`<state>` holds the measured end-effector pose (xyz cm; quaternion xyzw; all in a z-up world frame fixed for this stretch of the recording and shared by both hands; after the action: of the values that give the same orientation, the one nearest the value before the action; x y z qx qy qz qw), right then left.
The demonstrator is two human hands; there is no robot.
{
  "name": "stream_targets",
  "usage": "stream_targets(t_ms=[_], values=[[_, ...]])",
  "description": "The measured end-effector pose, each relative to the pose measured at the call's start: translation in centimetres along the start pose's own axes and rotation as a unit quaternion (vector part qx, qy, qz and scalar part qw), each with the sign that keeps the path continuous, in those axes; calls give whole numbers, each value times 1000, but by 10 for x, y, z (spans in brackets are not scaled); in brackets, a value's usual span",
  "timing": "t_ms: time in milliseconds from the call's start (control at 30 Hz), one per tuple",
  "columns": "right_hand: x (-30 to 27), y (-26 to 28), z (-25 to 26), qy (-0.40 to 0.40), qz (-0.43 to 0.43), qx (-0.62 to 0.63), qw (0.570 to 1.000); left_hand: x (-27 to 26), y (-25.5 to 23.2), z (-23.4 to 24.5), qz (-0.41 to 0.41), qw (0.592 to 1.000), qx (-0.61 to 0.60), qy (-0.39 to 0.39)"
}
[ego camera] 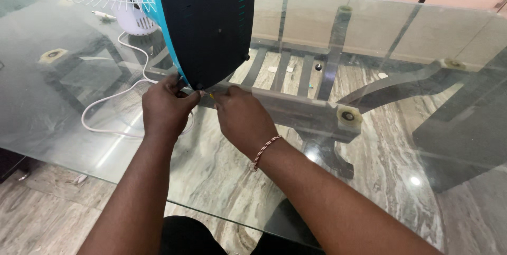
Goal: The person uses a screwdriver to remove screws from the back cover of a small table fan. After removing the cover, the person manipulates the internal wiring and components with the screwdriver.
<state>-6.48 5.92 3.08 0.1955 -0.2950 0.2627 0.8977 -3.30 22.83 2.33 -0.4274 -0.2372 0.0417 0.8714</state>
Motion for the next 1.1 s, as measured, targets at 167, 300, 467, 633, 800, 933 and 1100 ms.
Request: stream_targets(t_ms=[167,300,467,633,800,933,1100], values=[[0,-1,4,0,36,-68,997,1,1,-1,-11,1000,-8,-8],[0,0,9,20,-25,53,998,-1,3,-2,-13,1000,-13,-8],[8,-16,9,131,-221,221,941,-1,1,-2,-37,999,-24,-15],[10,-34,4,146,-320,473,808,-1,0,-2,-28,999,-28,-15],[11,-37,0,121,-330,516,781,-3,-3,-1,-7,1000,-15,-12],[9,-21,5,63,-208,273,937,-2,-4,0,32,999,16,10],[7,0,12,-28,38,-40,998,-3,-3,1,37,999,7,2]])
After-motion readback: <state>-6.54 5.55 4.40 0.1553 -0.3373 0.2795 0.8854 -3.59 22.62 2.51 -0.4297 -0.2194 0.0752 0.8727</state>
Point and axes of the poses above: each hand's wrist, its own x-axis towards the middle knuckle, its own z-axis out of the back of the hand, y = z × x, the point moved 4 cm from there along x, towards the middle knuckle, and after that the axes turned 1 degree about -x, right-handed, at the moved point
